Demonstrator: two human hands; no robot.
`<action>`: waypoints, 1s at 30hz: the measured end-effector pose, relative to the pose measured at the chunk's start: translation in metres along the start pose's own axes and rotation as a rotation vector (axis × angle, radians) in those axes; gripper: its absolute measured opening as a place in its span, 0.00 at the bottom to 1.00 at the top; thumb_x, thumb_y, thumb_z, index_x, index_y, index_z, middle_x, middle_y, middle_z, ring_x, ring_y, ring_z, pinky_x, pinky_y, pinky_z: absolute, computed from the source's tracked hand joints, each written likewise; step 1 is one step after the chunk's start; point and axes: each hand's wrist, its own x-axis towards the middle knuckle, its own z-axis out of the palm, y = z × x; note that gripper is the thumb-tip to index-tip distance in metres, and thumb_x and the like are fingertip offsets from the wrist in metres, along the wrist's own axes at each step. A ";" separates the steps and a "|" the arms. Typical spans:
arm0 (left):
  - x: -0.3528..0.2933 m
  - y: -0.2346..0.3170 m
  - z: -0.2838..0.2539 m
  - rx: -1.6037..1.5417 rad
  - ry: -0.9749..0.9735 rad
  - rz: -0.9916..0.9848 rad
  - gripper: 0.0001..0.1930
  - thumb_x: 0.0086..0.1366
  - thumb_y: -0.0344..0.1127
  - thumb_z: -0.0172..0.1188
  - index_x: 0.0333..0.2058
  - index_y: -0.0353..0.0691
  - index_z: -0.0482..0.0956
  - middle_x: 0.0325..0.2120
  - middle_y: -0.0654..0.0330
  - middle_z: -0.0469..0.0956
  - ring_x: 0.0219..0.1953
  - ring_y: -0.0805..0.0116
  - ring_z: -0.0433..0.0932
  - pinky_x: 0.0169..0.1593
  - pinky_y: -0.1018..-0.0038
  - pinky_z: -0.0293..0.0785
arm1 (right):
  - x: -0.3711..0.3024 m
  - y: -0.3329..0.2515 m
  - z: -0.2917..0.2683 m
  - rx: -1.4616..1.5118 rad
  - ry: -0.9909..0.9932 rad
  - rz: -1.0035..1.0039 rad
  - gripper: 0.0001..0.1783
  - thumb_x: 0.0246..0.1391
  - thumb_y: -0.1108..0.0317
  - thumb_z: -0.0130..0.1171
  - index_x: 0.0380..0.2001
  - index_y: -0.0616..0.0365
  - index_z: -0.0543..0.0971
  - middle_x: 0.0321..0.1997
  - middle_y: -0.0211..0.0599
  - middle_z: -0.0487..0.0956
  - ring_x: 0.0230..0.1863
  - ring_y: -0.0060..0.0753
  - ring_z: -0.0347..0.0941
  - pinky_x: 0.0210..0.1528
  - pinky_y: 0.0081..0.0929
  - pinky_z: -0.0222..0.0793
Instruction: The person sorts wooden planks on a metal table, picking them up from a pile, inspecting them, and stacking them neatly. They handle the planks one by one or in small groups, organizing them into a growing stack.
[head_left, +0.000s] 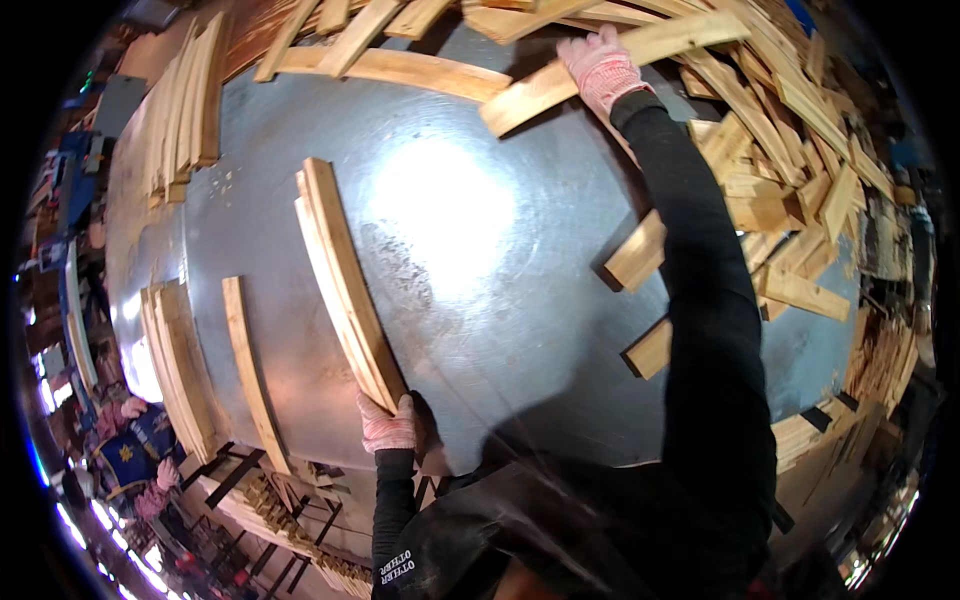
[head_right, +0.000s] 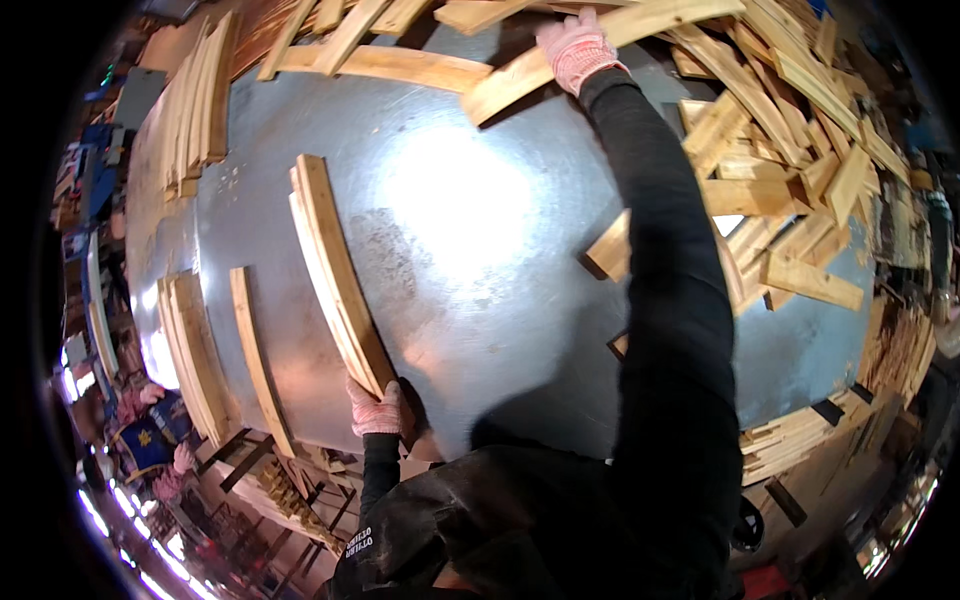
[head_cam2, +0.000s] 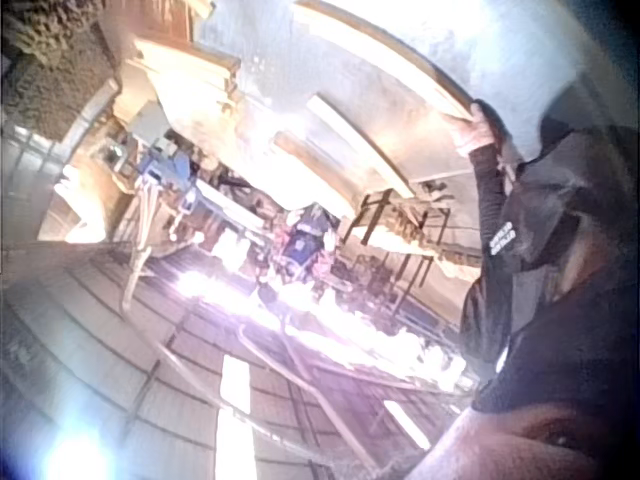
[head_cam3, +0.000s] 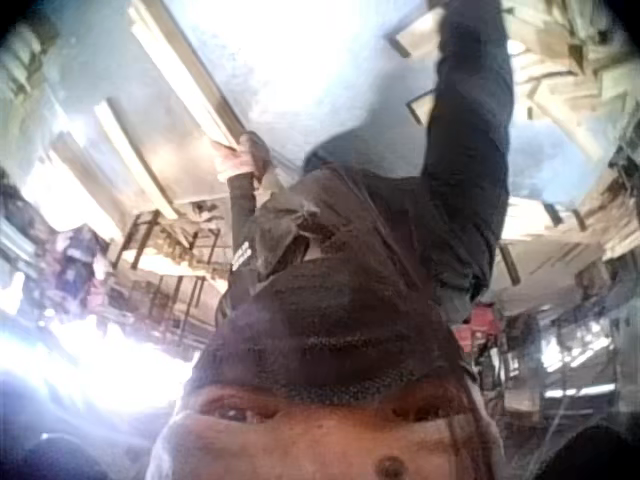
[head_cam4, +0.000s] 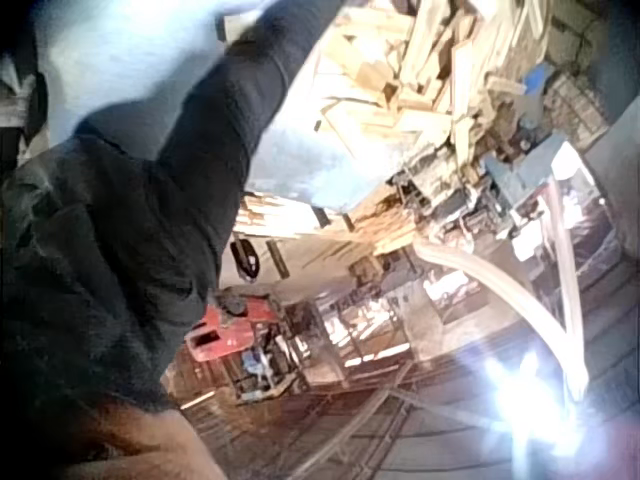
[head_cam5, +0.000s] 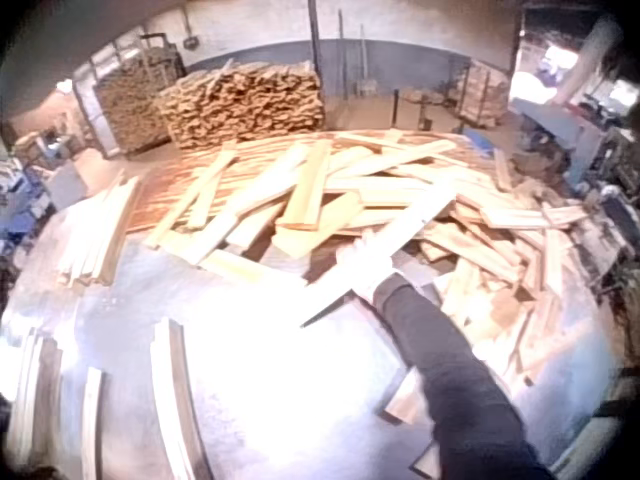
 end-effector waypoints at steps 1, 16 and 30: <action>-0.003 -0.001 -0.006 0.056 -0.001 -0.050 0.46 0.51 0.42 0.70 0.66 0.38 0.54 0.51 0.44 0.74 0.49 0.47 0.77 0.52 0.63 0.74 | -0.003 -0.032 -0.039 0.142 -0.105 -0.096 0.13 0.47 0.66 0.57 0.39 0.53 0.75 0.34 0.38 0.81 0.44 0.39 0.78 0.47 0.43 0.67; 0.001 -0.036 -0.038 0.159 0.019 -0.101 0.46 0.52 0.50 0.65 0.67 0.53 0.52 0.47 0.46 0.77 0.46 0.46 0.79 0.49 0.54 0.74 | -0.041 -0.300 -0.115 2.021 -0.866 -0.096 0.30 0.55 0.46 0.63 0.40 0.68 0.78 0.29 0.42 0.82 0.17 0.27 0.78 0.22 0.22 0.77; -0.020 0.059 -0.066 -0.951 -0.574 -0.045 0.12 0.65 0.37 0.58 0.44 0.38 0.76 0.22 0.67 0.74 0.15 0.83 0.64 0.19 0.83 0.62 | -0.003 -0.227 -0.191 2.039 -0.275 0.115 0.30 0.61 0.50 0.58 0.56 0.64 0.72 0.41 0.32 0.79 0.42 0.23 0.75 0.48 0.24 0.71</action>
